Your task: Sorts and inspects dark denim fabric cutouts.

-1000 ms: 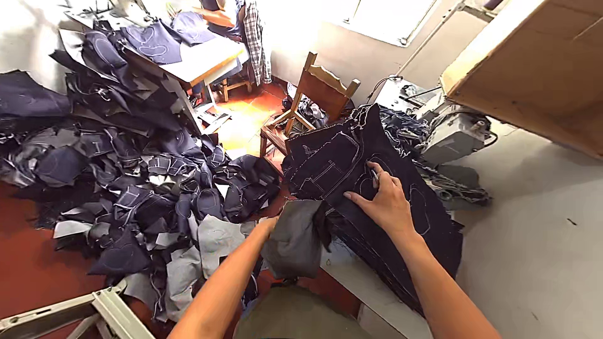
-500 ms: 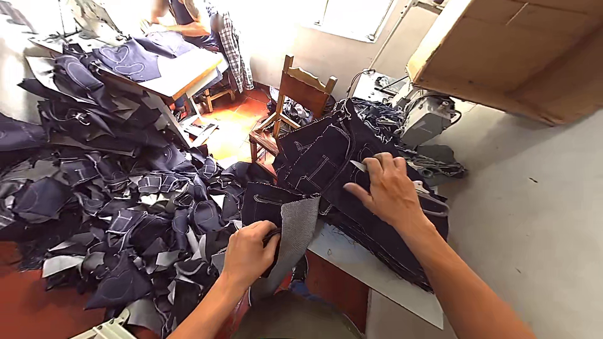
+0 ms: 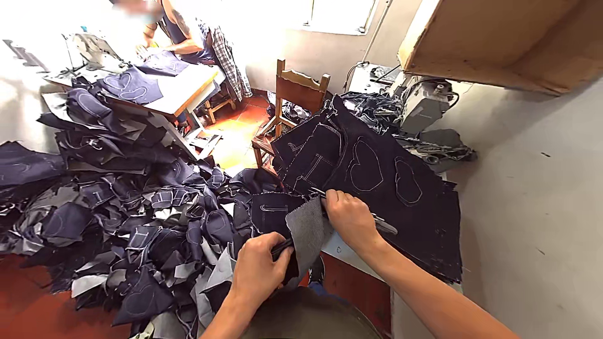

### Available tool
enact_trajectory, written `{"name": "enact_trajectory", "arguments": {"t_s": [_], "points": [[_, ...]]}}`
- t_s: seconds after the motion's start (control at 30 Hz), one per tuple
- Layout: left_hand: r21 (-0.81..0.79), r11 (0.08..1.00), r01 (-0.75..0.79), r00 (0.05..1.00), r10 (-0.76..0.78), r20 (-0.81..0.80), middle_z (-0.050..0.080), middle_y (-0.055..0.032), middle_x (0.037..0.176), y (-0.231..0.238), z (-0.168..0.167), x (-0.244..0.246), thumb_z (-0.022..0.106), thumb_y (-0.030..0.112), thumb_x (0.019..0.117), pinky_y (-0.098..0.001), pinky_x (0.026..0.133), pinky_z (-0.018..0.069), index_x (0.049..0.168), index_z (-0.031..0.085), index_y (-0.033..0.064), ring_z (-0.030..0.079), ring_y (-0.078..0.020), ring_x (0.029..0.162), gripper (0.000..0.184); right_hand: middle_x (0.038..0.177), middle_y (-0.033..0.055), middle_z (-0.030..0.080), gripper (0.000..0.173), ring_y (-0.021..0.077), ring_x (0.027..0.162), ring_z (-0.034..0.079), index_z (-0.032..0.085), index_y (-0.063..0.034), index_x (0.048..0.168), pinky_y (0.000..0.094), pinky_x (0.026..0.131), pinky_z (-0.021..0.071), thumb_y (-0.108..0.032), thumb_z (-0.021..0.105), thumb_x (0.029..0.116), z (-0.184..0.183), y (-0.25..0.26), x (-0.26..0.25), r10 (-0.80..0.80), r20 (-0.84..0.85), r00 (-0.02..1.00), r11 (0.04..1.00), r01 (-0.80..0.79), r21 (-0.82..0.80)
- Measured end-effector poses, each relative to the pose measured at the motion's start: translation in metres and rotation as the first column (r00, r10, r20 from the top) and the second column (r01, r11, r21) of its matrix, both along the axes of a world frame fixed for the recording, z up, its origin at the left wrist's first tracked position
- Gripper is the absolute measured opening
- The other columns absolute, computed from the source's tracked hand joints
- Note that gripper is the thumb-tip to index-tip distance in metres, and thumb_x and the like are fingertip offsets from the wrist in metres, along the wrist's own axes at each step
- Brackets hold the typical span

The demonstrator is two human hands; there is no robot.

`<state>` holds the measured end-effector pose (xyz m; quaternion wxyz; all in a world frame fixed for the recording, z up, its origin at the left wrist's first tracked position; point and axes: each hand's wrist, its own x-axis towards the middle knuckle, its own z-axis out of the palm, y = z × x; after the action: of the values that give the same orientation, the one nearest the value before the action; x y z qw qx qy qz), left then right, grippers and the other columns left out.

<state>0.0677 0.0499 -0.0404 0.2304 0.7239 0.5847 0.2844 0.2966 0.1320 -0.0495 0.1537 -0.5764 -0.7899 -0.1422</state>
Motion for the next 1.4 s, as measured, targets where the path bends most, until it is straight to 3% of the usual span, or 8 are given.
{"name": "enact_trajectory", "arguments": {"t_s": [0.33, 0.5, 0.63, 0.73, 1.0, 1.1, 1.23, 1.4], "points": [[-0.016, 0.994, -0.107, 0.974, 0.108, 0.2, 0.071, 0.0089, 0.075, -0.008, 0.026, -0.042, 0.071, 0.032, 0.0899, -0.0203, 0.062, 0.0567, 0.089, 0.076, 0.0148, 0.065, 0.0019, 0.066, 0.018, 0.066, 0.0048, 0.057, 0.045, 0.0222, 0.057, 0.061, 0.061, -0.0074, 0.088, 0.0415, 0.05, 0.0514, -0.041, 0.039, 0.1081, 0.034, -0.008, 0.044, 0.199, -0.429, 0.881, 0.942, -0.292, -0.163], [0.073, 0.997, -0.034, 0.895, -0.003, 0.446, 0.07, 0.0036, 0.077, -0.023, 0.098, -0.045, 0.066, 0.016, 0.0958, -0.0179, 0.06, 0.0548, 0.094, 0.072, 0.0062, 0.064, -0.0008, 0.067, 0.012, 0.114, 0.0124, 0.071, 0.109, 0.023, 0.085, 0.067, 0.058, -0.0014, 0.137, 0.0459, 0.066, 0.0578, -0.08, 0.077, 0.0638, 0.026, -0.074, 0.003, 0.119, -0.754, 0.646, 0.843, -0.468, -0.267], [0.104, 0.995, -0.003, 0.795, -0.061, 0.603, 0.071, 0.0065, 0.086, -0.032, 0.154, -0.041, 0.062, 0.012, 0.0993, -0.0184, 0.068, 0.0572, 0.102, 0.07, 0.0109, 0.066, -0.0004, 0.074, 0.009, 0.097, 0.004, 0.075, 0.036, 0.0092, 0.08, 0.069, 0.065, -0.0049, 0.105, 0.0287, 0.068, 0.0578, -0.026, 0.079, 0.0798, -0.002, -0.077, -0.043, 0.103, -0.87, 0.482, 0.967, -0.254, -0.026], [0.163, 0.987, -0.006, 0.803, -0.093, 0.589, 0.072, 0.0109, 0.087, -0.03, 0.171, -0.051, 0.06, 0.014, 0.1006, -0.0159, 0.069, 0.0575, 0.103, 0.071, 0.0184, 0.067, 0.0019, 0.076, 0.012, 0.094, -0.0003, 0.073, 0.019, -0.0011, 0.078, 0.064, 0.059, -0.0083, 0.1, 0.0155, 0.066, 0.0515, -0.021, 0.069, 0.0912, 0.027, -0.08, -0.016, 0.177, -0.898, 0.403, 0.957, -0.284, 0.062], [0.278, 0.933, 0.23, 0.814, -0.341, 0.47, 0.069, 0.016, 0.099, 0.026, 0.145, 0.013, 0.056, 0.025, 0.1059, -0.0141, 0.08, 0.0545, 0.111, 0.067, 0.023, 0.064, 0.0058, 0.089, 0.012, 0.09, -0.0074, 0.069, 0.026, -0.0029, 0.074, 0.063, 0.05, -0.0176, 0.093, 0.0162, 0.062, 0.0516, -0.04, 0.059, 0.1033, 0.142, -0.115, 0.151, 0.062, -0.677, 0.733, 0.989, 0.047, 0.141], [0.349, 0.932, 0.102, 0.858, -0.26, 0.443, 0.071, 0.0057, 0.087, 0.079, 0.124, 0.079, 0.058, 0.017, 0.1026, -0.0218, 0.072, 0.0604, 0.105, 0.067, 0.0099, 0.068, -0.0028, 0.078, 0.012, 0.075, 0.0129, 0.063, 0.032, 0.0229, 0.058, 0.058, 0.055, 0.0006, 0.092, 0.0414, 0.05, 0.0442, -0.031, 0.056, 0.1008, 0.174, -0.065, 0.198, -0.086, -0.421, 0.903, 0.959, 0.189, 0.21], [0.186, 0.979, -0.084, 0.99, 0.061, 0.129, 0.072, -0.0148, 0.094, 0.146, 0.068, 0.15, 0.058, 0.02, 0.1044, -0.0557, 0.079, 0.0575, 0.115, 0.067, 0.0005, 0.071, -0.0303, 0.087, 0.024, 0.086, 0.0263, 0.064, 0.038, 0.0468, 0.08, 0.066, 0.063, 0.0078, 0.105, 0.0669, 0.069, 0.0516, -0.029, 0.068, 0.0991, 0.15, 0.033, 0.236, -0.249, -0.488, 0.837, 0.959, 0.284, -0.002], [0.248, 0.932, -0.263, 0.965, 0.256, 0.06, 0.074, -0.0164, 0.095, 0.158, 0.021, 0.189, 0.062, 0.016, 0.101, -0.0522, 0.077, 0.06, 0.112, 0.069, -0.0017, 0.074, -0.0309, 0.085, 0.022, 0.104, 0.0126, 0.069, 0.054, 0.0302, 0.094, 0.068, 0.063, -0.0082, 0.135, 0.0533, 0.081, 0.0577, -0.049, 0.06, 0.1, 0.076, 0.053, 0.143, -0.227, -0.645, 0.73, 0.953, 0.029, -0.302]]}}
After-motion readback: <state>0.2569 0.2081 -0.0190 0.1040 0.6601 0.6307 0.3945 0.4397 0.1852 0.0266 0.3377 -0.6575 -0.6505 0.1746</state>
